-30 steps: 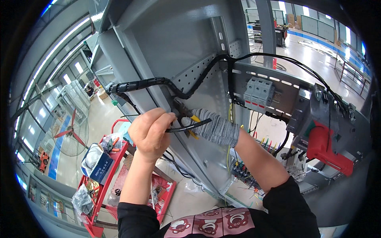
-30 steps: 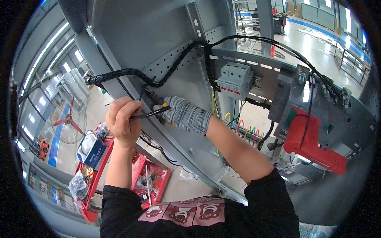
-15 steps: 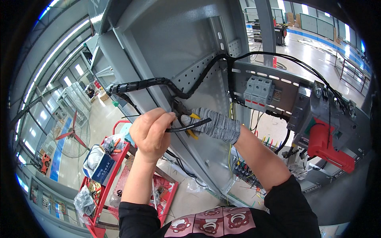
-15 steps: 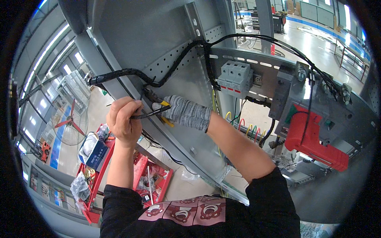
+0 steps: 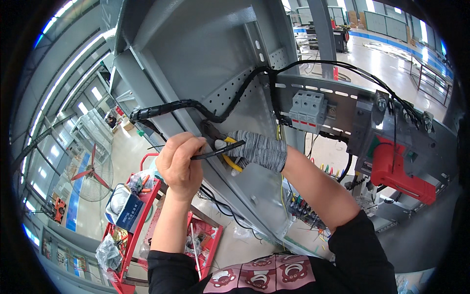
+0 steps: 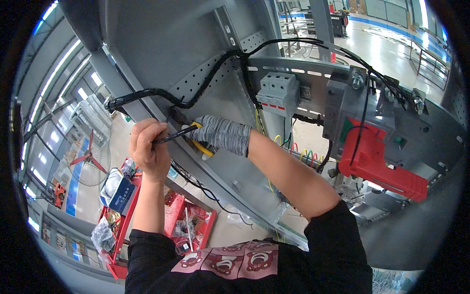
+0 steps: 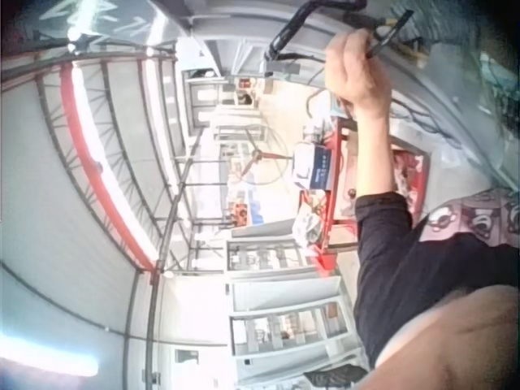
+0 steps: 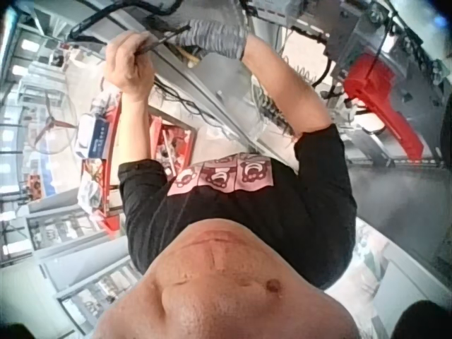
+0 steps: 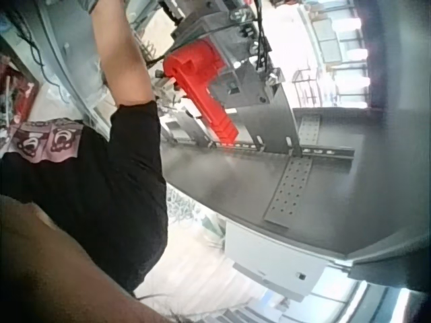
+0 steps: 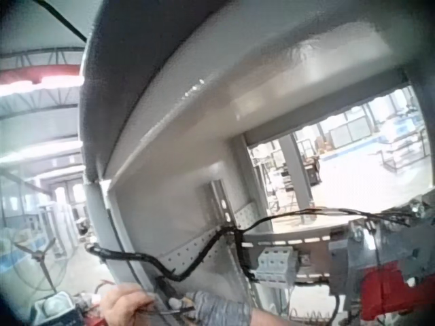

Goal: The person works inside an open electrical cabinet, stripping wire insulation with pliers and routing wires through the interior. They handle multiple colored wires, organize them along the cabinet frame, and connect them to terminal blocks using a screwdriver.

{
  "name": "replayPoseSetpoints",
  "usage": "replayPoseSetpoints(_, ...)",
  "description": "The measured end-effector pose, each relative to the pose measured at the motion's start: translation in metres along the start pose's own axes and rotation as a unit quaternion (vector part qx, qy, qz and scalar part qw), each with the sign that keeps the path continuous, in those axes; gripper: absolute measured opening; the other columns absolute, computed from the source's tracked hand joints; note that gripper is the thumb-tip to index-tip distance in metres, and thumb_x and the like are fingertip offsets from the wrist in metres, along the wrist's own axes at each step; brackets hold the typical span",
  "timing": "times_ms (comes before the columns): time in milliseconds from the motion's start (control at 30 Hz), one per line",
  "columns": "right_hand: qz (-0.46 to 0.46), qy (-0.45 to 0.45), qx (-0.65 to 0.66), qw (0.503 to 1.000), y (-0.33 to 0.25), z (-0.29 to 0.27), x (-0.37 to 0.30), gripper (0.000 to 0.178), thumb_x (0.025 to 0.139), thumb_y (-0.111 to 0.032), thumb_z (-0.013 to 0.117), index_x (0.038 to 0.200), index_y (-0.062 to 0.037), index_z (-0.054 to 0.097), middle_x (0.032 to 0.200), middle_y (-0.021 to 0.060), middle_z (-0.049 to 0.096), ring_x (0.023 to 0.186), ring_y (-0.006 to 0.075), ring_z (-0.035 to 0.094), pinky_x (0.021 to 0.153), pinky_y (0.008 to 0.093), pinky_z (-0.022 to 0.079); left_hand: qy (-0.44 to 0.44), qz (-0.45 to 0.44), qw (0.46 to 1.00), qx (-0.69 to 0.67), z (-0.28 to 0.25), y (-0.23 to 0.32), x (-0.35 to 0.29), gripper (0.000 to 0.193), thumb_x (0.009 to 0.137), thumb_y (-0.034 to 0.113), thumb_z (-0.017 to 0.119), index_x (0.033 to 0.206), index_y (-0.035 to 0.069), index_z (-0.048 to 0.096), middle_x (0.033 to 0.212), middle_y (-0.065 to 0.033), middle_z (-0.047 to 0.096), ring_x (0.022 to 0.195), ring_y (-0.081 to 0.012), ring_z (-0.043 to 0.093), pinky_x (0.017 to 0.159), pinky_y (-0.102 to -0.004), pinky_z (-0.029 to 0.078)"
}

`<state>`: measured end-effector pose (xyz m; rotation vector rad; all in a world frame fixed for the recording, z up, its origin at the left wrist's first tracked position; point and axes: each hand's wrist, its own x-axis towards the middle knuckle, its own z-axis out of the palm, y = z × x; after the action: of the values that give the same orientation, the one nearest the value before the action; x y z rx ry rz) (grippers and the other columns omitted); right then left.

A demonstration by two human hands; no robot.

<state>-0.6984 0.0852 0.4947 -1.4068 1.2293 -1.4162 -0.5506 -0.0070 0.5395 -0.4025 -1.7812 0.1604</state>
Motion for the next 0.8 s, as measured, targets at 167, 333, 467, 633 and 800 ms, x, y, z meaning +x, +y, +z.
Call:
replayPoseSetpoints(167, 0.024, 0.026, -0.06, 0.998, -0.009, 0.007, -0.007, 0.025, 0.088, -0.027, 0.059, 0.091, -0.0028, 0.054, 0.067, 0.0065, 0.059, 0.058, 0.0137, 0.058, 0.051, 0.0274, 0.049, -0.011, -0.003, 1.0, -0.001, -0.004, 0.002, 0.001, 0.037, 0.052, -0.015, 0.049, 0.083, 0.001, 0.059, 0.078, -0.0095, 0.057, 0.061, -0.0199, 0.058, 0.053, -0.027, 0.047)
replayPoseSetpoints(333, -0.036, -0.012, -0.075, 0.996, -0.013, 0.003, -0.007, 0.025, 0.088, -0.025, 0.057, 0.094, -0.0014, 0.053, 0.07, 0.0089, 0.06, 0.059, 0.0166, 0.06, 0.053, 0.0283, 0.05, -0.009, 0.008, 1.0, 0.011, -0.003, -0.001, -0.001, 0.035, 0.051, -0.011, 0.051, 0.083, 0.002, 0.06, 0.077, -0.0089, 0.057, 0.059, -0.0195, 0.056, 0.05, -0.0275, 0.045)
replayPoseSetpoints(467, -0.226, 0.133, -0.291, 0.92, 0.016, 0.013, 0.009, 0.025, 0.086, -0.023, 0.058, 0.095, 0.0009, 0.054, 0.075, 0.0155, 0.061, 0.068, 0.0257, 0.061, 0.063, 0.0339, 0.05, 0.003, 0.025, 0.999, 0.019, -0.001, -0.003, -0.001, 0.035, 0.052, -0.01, 0.053, 0.083, 0.002, 0.06, 0.076, -0.0085, 0.057, 0.058, -0.0193, 0.056, 0.049, -0.0277, 0.045)
replayPoseSetpoints(633, -0.157, 0.154, -0.211, 0.952, 0.013, 0.014, 0.011, 0.024, 0.084, -0.02, 0.056, 0.091, 0.003, 0.057, 0.08, 0.0247, 0.059, 0.078, 0.0394, 0.058, 0.07, 0.0405, 0.047, 0.001, 0.011, 1.0, 0.002, 0.001, -0.004, -0.004, 0.034, 0.052, -0.009, 0.053, 0.084, 0.002, 0.06, 0.076, -0.0089, 0.057, 0.057, -0.0187, 0.055, 0.049, -0.0269, 0.045)
replayPoseSetpoints(800, -0.135, 0.179, -0.38, 0.898, 0.002, 0.022, -0.001, 0.021, 0.084, -0.019, 0.053, 0.09, 0.0006, 0.057, 0.083, 0.0262, 0.059, 0.083, 0.0424, 0.056, 0.07, 0.0437, 0.047, -0.001, -0.072, 0.995, -0.071, -0.009, 0.006, -0.006, 0.026, 0.061, -0.012, 0.053, 0.084, 0.0, 0.056, 0.077, -0.0108, 0.054, 0.071, -0.0222, 0.054, 0.063, -0.0274, 0.043)
